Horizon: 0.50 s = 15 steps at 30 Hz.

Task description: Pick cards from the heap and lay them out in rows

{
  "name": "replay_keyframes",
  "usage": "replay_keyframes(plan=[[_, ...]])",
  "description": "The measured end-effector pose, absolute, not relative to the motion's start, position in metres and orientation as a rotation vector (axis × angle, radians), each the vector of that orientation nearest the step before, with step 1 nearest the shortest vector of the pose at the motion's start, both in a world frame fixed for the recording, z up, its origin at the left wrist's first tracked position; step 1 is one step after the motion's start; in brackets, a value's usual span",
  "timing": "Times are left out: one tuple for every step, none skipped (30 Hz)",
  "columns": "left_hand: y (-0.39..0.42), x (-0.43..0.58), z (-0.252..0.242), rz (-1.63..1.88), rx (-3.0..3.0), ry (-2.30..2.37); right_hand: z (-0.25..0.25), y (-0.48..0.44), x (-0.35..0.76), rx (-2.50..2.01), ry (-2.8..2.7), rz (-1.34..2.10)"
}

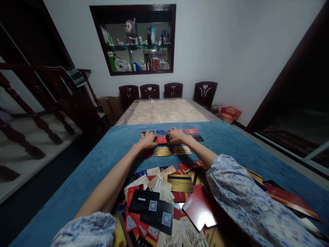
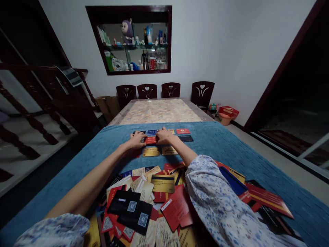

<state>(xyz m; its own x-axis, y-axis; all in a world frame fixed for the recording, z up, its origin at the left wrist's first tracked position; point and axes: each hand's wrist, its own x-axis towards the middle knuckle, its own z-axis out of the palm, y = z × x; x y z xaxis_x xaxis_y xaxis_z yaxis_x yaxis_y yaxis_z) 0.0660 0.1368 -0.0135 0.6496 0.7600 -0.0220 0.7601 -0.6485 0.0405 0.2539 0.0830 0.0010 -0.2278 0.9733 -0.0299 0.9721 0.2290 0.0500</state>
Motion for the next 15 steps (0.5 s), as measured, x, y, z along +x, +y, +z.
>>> replay_keyframes(plan=[[0.137,0.067,-0.014,-0.013,2.809,1.294,0.000,0.084,0.254,1.916,2.415,0.032],[0.138,0.068,-0.014,-0.020,2.807,1.291,-0.001,0.085,0.254,1.915,2.411,0.032],[0.138,0.069,-0.014,-0.024,2.806,1.288,-0.003,0.086,0.254,1.914,2.408,0.033],[0.139,0.069,-0.014,-0.031,2.804,1.286,-0.004,0.086,0.254,1.914,2.404,0.034],[0.139,0.070,-0.015,-0.038,2.802,1.285,-0.006,0.088,0.255,1.914,2.401,0.037],[0.139,0.070,-0.015,-0.045,2.800,1.283,-0.007,0.089,0.255,1.913,2.397,0.039],[0.140,0.070,-0.015,-0.054,2.799,1.282,-0.008,0.090,0.255,1.913,2.392,0.041],[0.140,0.071,-0.015,-0.063,2.797,1.282,-0.009,0.091,0.256,1.912,2.387,0.044],[0.141,0.071,-0.016,-0.073,2.796,1.282,-0.010,0.092,0.256,1.912,2.382,0.045],[0.141,0.072,-0.016,-0.083,2.795,1.282,-0.011,0.093,0.257,1.912,2.376,0.047],[0.142,0.072,-0.016,-0.093,2.795,1.282,-0.012,0.093,0.257,1.911,2.370,0.047],[0.142,0.073,-0.016,-0.105,2.795,1.283,-0.012,0.094,0.257,1.911,2.365,0.048],[0.143,0.073,-0.016,-0.118,2.795,1.283,-0.012,0.094,0.257,1.910,2.360,0.048],[0.143,0.073,-0.015,-0.131,2.796,1.282,-0.012,0.095,0.257,1.908,2.355,0.049],[0.144,0.074,-0.015,-0.143,2.797,1.280,-0.013,0.095,0.257,1.905,2.351,0.049]])
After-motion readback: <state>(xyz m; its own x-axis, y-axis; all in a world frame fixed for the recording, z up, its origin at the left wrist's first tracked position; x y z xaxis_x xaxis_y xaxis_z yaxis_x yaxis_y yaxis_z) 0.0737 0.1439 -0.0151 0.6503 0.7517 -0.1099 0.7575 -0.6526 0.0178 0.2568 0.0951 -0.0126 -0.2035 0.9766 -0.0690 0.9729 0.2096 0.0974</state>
